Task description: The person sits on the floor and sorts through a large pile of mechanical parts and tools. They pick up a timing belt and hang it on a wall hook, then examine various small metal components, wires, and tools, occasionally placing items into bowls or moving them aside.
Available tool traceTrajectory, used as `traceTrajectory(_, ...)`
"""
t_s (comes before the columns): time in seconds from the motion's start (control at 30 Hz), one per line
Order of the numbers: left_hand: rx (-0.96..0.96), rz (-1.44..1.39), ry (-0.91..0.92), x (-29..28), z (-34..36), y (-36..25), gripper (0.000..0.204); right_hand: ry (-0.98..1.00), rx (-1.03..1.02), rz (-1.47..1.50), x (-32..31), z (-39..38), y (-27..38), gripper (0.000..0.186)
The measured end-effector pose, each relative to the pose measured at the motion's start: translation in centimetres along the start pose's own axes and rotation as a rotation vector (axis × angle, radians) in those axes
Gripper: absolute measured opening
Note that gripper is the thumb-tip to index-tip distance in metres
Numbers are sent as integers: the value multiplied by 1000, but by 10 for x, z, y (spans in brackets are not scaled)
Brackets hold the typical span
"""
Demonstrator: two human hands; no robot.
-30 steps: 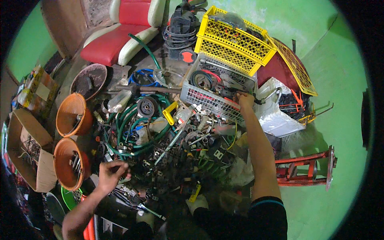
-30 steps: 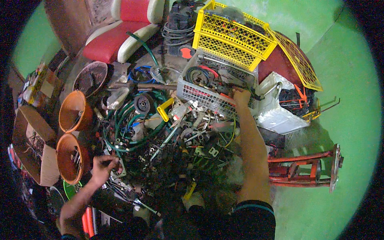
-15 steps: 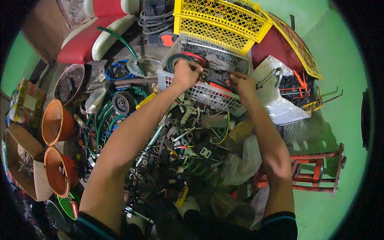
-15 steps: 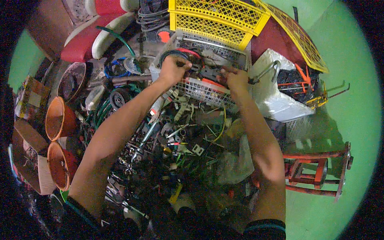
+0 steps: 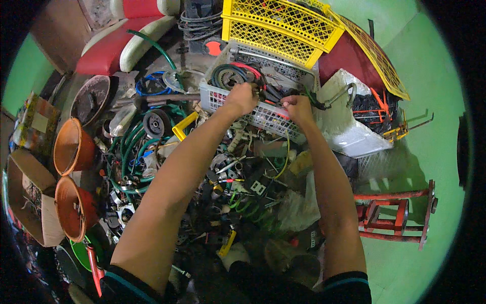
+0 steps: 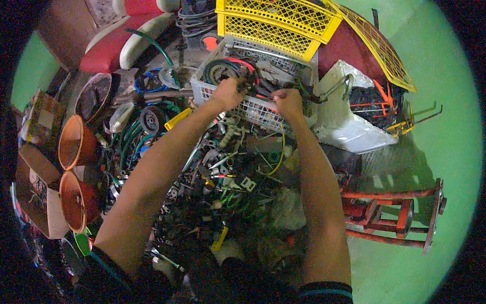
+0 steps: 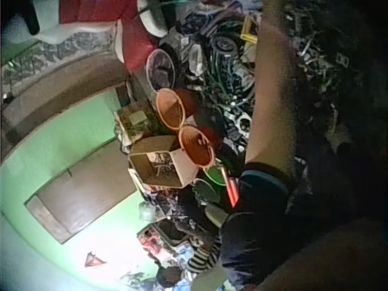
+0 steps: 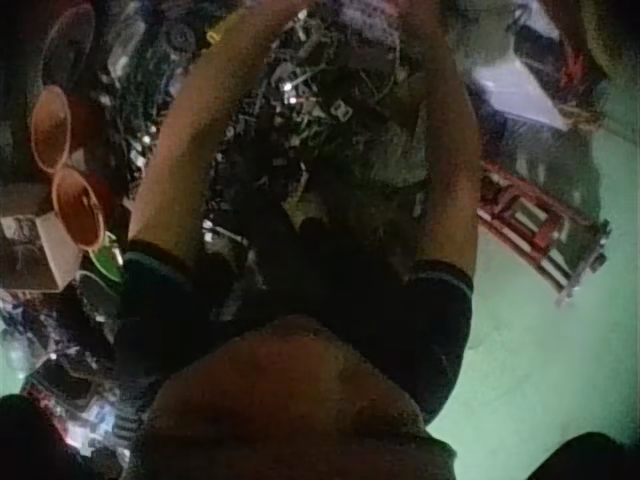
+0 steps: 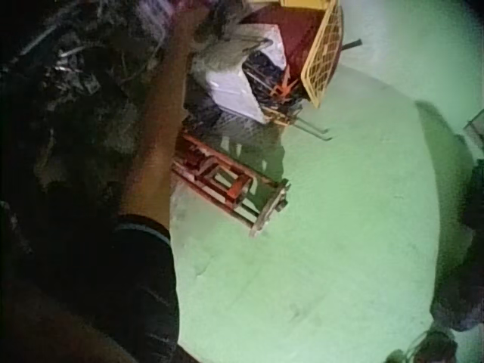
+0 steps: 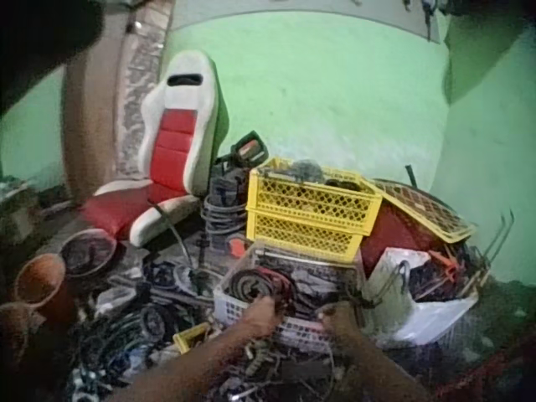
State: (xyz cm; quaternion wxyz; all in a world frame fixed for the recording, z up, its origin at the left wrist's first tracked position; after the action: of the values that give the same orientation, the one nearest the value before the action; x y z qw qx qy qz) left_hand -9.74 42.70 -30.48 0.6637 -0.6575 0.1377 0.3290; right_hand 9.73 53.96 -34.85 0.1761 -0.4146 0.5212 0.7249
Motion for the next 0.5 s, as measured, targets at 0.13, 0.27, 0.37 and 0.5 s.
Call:
traceTrajectory(0.13, -41, 210, 157, 1, 0, 16, 35, 3, -74, -191, 5, -8, 33, 11)
traceTrajectory(0.27, 13, 265, 101, 1, -4, 23, 27, 14, -125, -153, 8, -14, 22, 14)
traceTrajectory(0.37, 35, 270, 106, -2, -13, 23, 21, -134, -274, -273, 0, -34, 30, 23)
traceTrajectory(0.5, 17, 236, 128, -8, -27, 26, 20, 9, -175, -464, -8, -65, 47, 34)
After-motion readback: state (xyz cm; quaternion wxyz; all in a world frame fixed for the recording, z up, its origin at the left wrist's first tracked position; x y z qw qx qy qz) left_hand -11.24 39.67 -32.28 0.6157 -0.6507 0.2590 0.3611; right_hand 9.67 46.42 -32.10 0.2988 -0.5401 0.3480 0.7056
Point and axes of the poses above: each hand's wrist, its own z-axis towards the middle knuckle, its own x-axis out of the palm, y = z × x, the point moved 5 cm from there along z, towards the middle knuckle, and after that the axes turned 13 degrees about -z, right-handed, at the moved point
